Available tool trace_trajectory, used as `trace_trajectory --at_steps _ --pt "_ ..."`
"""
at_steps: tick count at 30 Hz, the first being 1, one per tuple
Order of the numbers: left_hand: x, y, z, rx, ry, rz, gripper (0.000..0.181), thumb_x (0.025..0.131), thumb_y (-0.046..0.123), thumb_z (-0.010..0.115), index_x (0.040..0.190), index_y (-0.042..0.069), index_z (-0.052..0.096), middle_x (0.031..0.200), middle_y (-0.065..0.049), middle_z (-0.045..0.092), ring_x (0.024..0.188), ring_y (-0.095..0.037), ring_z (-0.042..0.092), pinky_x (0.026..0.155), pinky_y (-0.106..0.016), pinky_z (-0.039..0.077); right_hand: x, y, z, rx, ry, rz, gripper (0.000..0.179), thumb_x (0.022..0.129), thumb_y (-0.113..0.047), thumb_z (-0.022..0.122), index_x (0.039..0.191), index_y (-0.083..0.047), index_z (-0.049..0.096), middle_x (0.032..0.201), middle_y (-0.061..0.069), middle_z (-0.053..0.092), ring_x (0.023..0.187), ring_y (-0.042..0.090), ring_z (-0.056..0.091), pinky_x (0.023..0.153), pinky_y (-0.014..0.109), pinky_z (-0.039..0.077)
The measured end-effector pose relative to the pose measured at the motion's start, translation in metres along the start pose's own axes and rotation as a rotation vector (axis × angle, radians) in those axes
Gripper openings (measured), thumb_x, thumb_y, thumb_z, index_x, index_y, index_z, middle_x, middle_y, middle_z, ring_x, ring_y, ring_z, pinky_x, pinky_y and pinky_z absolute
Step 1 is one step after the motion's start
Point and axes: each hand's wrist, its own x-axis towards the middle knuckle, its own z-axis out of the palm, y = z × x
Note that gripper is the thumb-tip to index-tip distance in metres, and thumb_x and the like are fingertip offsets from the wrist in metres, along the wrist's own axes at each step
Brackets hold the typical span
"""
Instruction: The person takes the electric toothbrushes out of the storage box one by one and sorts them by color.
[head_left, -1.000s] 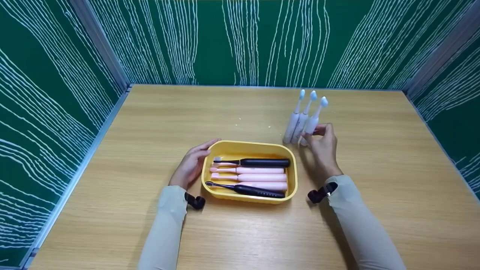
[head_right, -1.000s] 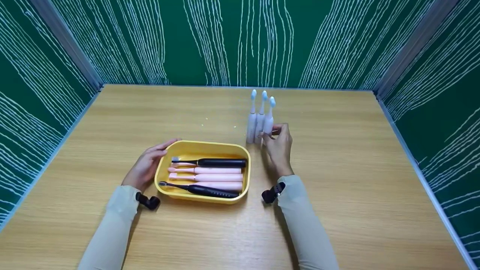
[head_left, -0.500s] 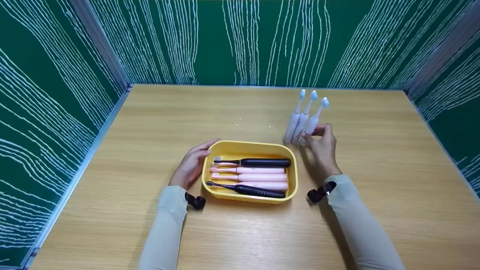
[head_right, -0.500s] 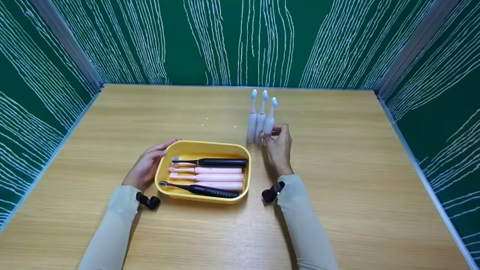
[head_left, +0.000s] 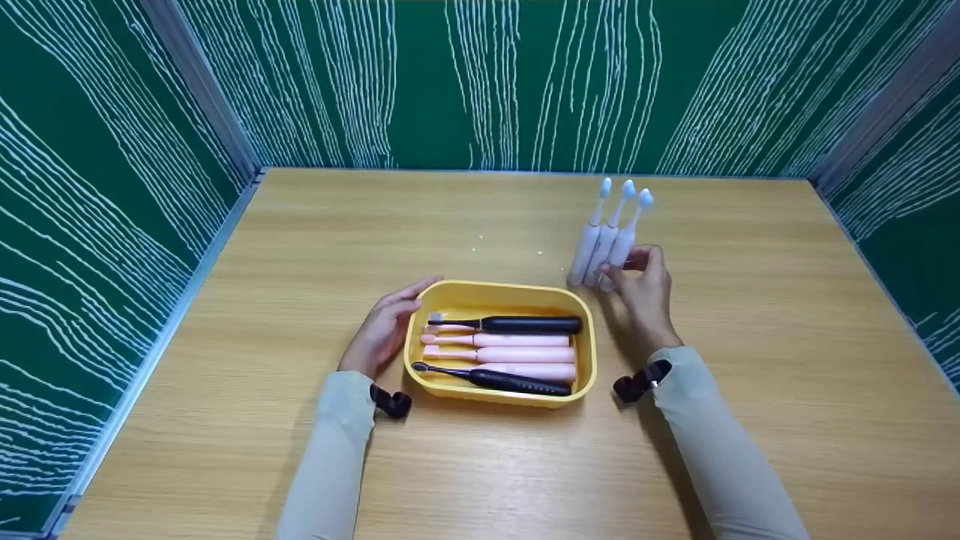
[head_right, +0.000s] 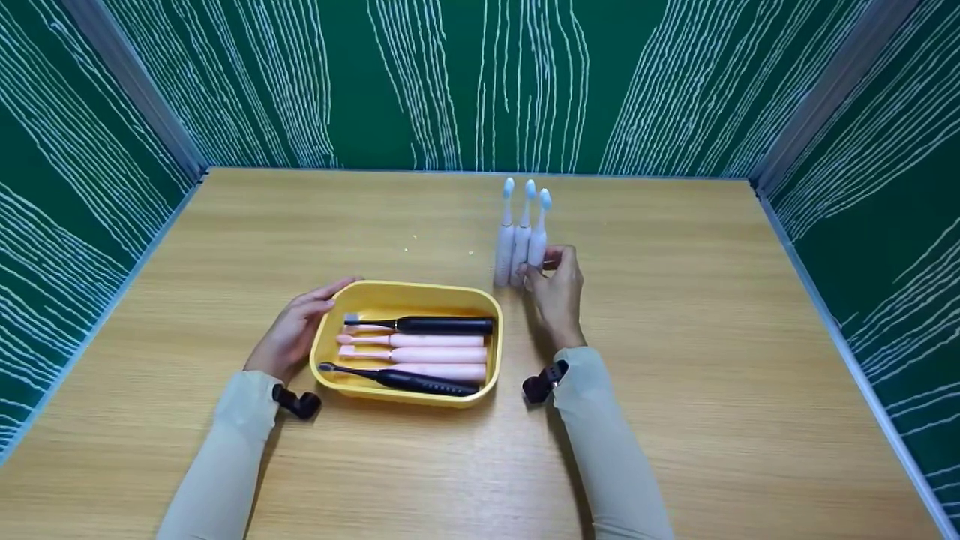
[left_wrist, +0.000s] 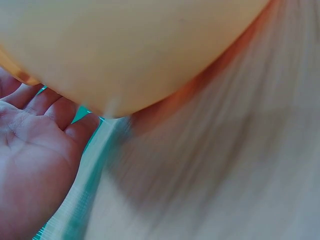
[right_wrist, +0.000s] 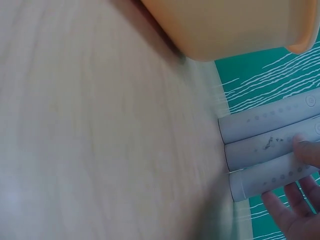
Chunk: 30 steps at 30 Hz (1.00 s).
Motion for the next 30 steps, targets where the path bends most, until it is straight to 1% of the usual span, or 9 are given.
trace_trajectory --at_steps 5,12,18,20,25,27,30 --pt "-0.0001 0.0000 -0.0005 -0.003 -0.007 0.005 0.048 0.097 0.001 0.035 0.145 -0.003 0.036 0.155 -0.014 0.034 0.141 -0.025 0.035 0.117 -0.034 0.030 0.0004 0.0002 -0.0007 0.009 -0.023 -0.009 0.040 0.085 -0.009 0.071 0.116 0.000 0.048 0.109 0.013 0.058 0.101 0.021 0.052 0.098 0.037 0.043" --pt "0.0001 0.0003 -0.0007 -0.007 -0.001 0.004 0.048 0.097 0.001 0.035 0.145 -0.003 0.036 0.154 -0.015 0.034 0.139 -0.025 0.038 0.116 -0.035 0.032 0.0003 0.0009 -0.0012 0.012 -0.040 -0.018 0.039 0.086 -0.008 0.070 0.118 0.000 0.050 0.110 0.012 0.058 0.102 0.020 0.052 0.097 0.034 0.043" --pt "0.0008 -0.0003 -0.0014 -0.001 -0.025 0.000 0.048 0.098 0.001 0.034 0.146 -0.002 0.035 0.155 -0.014 0.033 0.137 -0.022 0.040 0.116 -0.035 0.033 -0.0009 0.0031 -0.0033 0.018 -0.053 -0.039 0.041 0.086 -0.006 0.069 0.122 0.002 0.050 0.111 0.017 0.059 0.102 0.023 0.053 0.097 0.038 0.043" --pt "0.0009 -0.0005 -0.0016 0.001 -0.027 -0.001 0.048 0.098 0.001 0.034 0.146 -0.002 0.034 0.155 -0.014 0.032 0.137 -0.021 0.040 0.116 -0.034 0.033 -0.0012 0.0038 -0.0042 0.018 -0.059 -0.034 0.041 0.086 -0.006 0.069 0.123 0.002 0.051 0.112 0.017 0.059 0.102 0.023 0.053 0.095 0.035 0.045" --pt "0.0008 -0.0003 -0.0011 -0.008 -0.024 -0.003 0.049 0.098 0.001 0.034 0.146 -0.002 0.034 0.156 -0.014 0.032 0.138 -0.023 0.038 0.117 -0.035 0.031 -0.0013 0.0035 -0.0061 0.026 -0.069 -0.014 0.042 0.087 -0.006 0.068 0.124 0.001 0.051 0.114 0.016 0.058 0.105 0.022 0.052 0.083 0.018 0.048" --pt "0.0007 -0.0003 -0.0008 -0.006 -0.025 -0.003 0.049 0.098 0.002 0.034 0.146 -0.002 0.034 0.156 -0.014 0.032 0.139 -0.023 0.037 0.117 -0.035 0.031 -0.0016 0.0030 -0.0069 0.032 -0.069 -0.009 0.043 0.086 -0.006 0.068 0.125 0.001 0.051 0.115 0.016 0.058 0.106 0.023 0.052 0.081 0.016 0.048" --pt "0.0003 -0.0004 -0.0004 -0.004 -0.015 -0.006 0.048 0.098 0.002 0.035 0.146 -0.002 0.036 0.155 -0.012 0.034 0.141 -0.024 0.035 0.117 -0.034 0.031 -0.0030 0.0018 -0.0085 0.040 -0.082 0.011 0.044 0.087 -0.007 0.068 0.126 0.000 0.050 0.116 0.014 0.056 0.108 0.023 0.052 0.084 0.016 0.049"
